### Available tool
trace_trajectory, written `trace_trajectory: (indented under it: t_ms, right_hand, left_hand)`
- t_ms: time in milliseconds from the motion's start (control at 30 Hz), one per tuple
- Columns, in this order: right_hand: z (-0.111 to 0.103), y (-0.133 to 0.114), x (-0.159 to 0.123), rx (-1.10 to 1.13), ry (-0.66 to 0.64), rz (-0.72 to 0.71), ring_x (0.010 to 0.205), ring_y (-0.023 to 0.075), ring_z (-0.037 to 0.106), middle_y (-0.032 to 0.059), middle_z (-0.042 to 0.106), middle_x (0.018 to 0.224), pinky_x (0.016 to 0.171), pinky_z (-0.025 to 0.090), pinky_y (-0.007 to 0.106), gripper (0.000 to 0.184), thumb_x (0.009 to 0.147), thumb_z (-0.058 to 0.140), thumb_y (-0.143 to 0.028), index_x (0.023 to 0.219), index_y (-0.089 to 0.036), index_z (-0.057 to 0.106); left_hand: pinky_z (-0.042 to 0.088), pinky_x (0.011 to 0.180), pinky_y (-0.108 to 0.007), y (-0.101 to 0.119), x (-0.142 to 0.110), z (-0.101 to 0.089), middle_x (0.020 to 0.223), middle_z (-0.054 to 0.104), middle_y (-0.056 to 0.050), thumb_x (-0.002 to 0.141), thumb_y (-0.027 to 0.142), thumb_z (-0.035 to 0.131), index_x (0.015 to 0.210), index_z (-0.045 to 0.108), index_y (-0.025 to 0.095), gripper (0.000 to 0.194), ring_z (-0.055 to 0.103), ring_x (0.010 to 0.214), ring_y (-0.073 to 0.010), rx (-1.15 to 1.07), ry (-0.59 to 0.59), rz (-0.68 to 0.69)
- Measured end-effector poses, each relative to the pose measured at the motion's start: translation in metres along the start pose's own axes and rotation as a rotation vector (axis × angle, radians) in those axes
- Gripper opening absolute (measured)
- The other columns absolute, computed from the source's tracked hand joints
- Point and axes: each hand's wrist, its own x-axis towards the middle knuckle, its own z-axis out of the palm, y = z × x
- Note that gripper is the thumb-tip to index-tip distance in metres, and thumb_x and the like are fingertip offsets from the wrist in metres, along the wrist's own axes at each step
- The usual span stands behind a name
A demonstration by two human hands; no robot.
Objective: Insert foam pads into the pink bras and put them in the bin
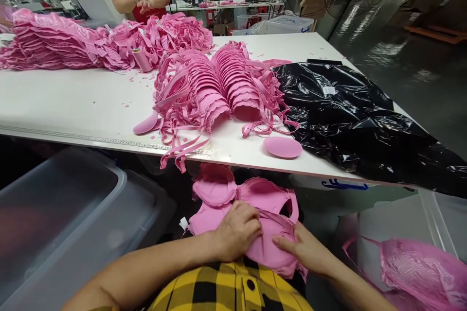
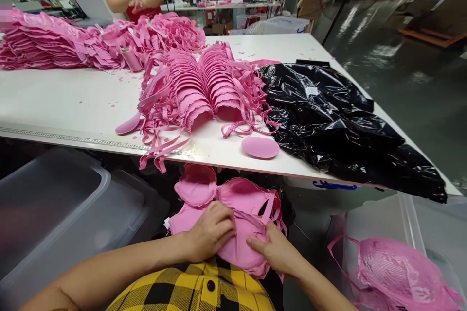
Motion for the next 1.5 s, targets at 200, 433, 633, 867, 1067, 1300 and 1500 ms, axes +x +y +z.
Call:
trace_trajectory:
  t_ms: [200,433,633,867,1067,1300,1500]
  right_hand:
    - [-0.004,-0.007,-0.004,0.185,-0.068,0.025,0.101,0.0242,0.057,0.0089,0.066,0.103,0.09,0.045,0.037,0.045,0.078,0.059,-0.05,0.109,-0.017,0.063]
    - [-0.013,-0.008,-0.015,0.131,0.152,0.075,0.075,0.0173,0.059,0.0056,0.063,0.088,0.065,0.05,0.025,0.04,0.082,0.049,-0.055,0.09,-0.018,0.064]
    - [0.009,-0.011,-0.017,-0.294,0.342,-0.158,0.072,0.0177,0.058,0.0069,0.059,0.086,0.06,0.049,0.024,0.023,0.082,0.054,-0.04,0.075,-0.02,0.062]
    - [0.043,0.008,-0.01,-0.452,0.57,-0.223,0.084,0.0222,0.06,0.0104,0.057,0.094,0.07,0.05,0.032,0.027,0.086,0.046,-0.035,0.069,-0.02,0.058]
    - [0.032,0.018,-0.017,-0.199,0.598,-0.179,0.077,0.0201,0.06,0.0096,0.061,0.089,0.065,0.05,0.028,0.028,0.083,0.051,-0.043,0.068,-0.02,0.053]
    - [0.031,0.011,-0.015,0.084,0.309,0.029,0.076,0.0218,0.062,0.0069,0.064,0.083,0.066,0.052,0.029,0.038,0.069,0.065,-0.046,0.092,-0.017,0.056]
    - [0.015,-0.009,-0.027,0.189,0.106,0.019,0.073,0.0216,0.059,0.006,0.066,0.075,0.067,0.048,0.03,0.037,0.078,0.055,-0.048,0.08,-0.013,0.066]
  left_hand:
    - [0.04,0.062,-0.025,-0.015,-0.002,-0.021,0.079,0.056,-0.002,0.066,0.041,0.069,0.088,0.061,0.013,0.037,0.051,0.073,-0.0173,-0.464,-0.35,-0.622]
    - [0.036,0.056,-0.022,-0.018,-0.003,-0.035,0.067,0.052,0.002,0.073,0.031,0.056,0.078,0.061,0.012,0.02,0.046,0.062,-0.0129,-0.619,-0.299,-0.828]
    - [0.041,0.068,-0.026,-0.013,-0.004,-0.025,0.076,0.06,-0.003,0.082,0.03,0.045,0.08,0.062,0.013,0.024,0.051,0.072,-0.0171,-0.611,-0.27,-0.706]
    - [0.042,0.078,-0.028,-0.008,-0.01,-0.022,0.088,0.065,-0.005,0.091,0.034,0.033,0.091,0.064,0.013,0.037,0.054,0.081,-0.0185,-0.595,-0.21,-0.647]
    - [0.041,0.075,-0.026,-0.009,-0.02,-0.037,0.09,0.066,-0.004,0.092,0.031,0.03,0.097,0.064,0.016,0.038,0.056,0.078,-0.0168,-0.427,-0.258,-0.602]
    - [0.034,0.056,-0.02,-0.014,-0.018,-0.043,0.071,0.059,0.002,0.07,0.026,0.058,0.086,0.063,0.014,0.02,0.047,0.063,-0.0126,-0.406,-0.514,-0.532]
    - [0.039,0.072,-0.023,-0.011,-0.013,-0.059,0.082,0.06,-0.001,0.079,0.027,0.05,0.08,0.062,0.015,0.018,0.051,0.076,-0.0153,-0.456,-0.542,-0.331]
